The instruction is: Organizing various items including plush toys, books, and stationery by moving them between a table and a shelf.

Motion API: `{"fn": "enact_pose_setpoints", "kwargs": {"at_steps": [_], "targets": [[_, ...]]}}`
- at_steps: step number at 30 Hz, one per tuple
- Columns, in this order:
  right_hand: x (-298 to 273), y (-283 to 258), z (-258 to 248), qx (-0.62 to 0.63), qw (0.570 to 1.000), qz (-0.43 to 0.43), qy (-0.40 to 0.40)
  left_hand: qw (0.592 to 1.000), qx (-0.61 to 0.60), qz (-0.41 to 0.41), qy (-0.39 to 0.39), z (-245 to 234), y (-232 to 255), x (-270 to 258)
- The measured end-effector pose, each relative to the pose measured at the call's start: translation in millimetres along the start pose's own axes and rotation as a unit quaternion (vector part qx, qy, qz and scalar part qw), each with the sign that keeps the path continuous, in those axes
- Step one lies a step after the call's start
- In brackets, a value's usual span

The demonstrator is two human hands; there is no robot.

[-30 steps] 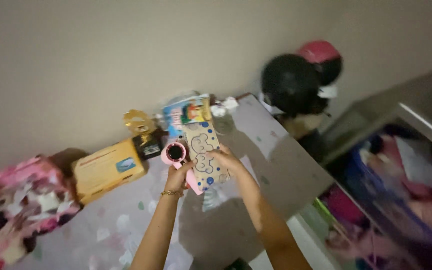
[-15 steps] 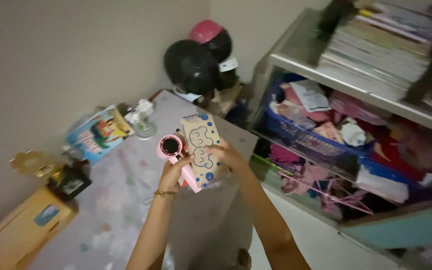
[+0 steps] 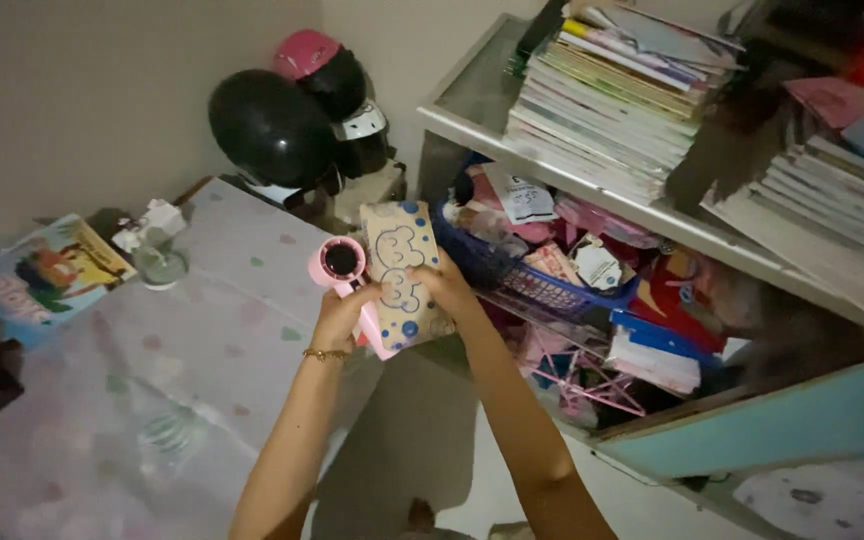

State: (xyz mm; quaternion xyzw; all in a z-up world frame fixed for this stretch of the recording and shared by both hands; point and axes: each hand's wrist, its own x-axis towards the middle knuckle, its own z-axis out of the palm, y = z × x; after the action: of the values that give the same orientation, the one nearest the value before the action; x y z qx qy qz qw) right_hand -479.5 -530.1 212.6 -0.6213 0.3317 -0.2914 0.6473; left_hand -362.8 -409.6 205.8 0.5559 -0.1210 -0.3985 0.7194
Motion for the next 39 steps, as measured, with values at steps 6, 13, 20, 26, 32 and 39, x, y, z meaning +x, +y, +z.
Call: {"fn": "enact_pose_setpoints", "kwargs": {"at_steps": [6, 13, 20, 26, 32, 39], "targets": [[36, -6, -33, -0.024, 0.999, -0.001, 0.044, 1.0, 0.002, 0.001, -0.019, 57, 32, 3], [76, -30, -49, -0.056, 0.995, -0.022, 0.083, 0.999, 0.007, -0.018, -0.04, 83, 53, 54], [133, -74, -53, -0.144, 0.976, 0.051, 0.154, 0.995, 0.028, 0.028, -0.086, 112, 77, 157], [185, -123, -39, -0.081, 0.984, 0.022, 0.157, 0.991, 0.052, 0.056, -0.11, 139, 87, 255], [218, -144, -62, 0.085, 0.981, -0.036, 0.168, 0.987, 0.024, 0.049, -0.15, 192, 107, 313], [300, -78, -117, -0.06, 0.939, -0.276, 0.197, 0.978, 0.088, 0.034, -0.187, 231, 89, 411]]}}
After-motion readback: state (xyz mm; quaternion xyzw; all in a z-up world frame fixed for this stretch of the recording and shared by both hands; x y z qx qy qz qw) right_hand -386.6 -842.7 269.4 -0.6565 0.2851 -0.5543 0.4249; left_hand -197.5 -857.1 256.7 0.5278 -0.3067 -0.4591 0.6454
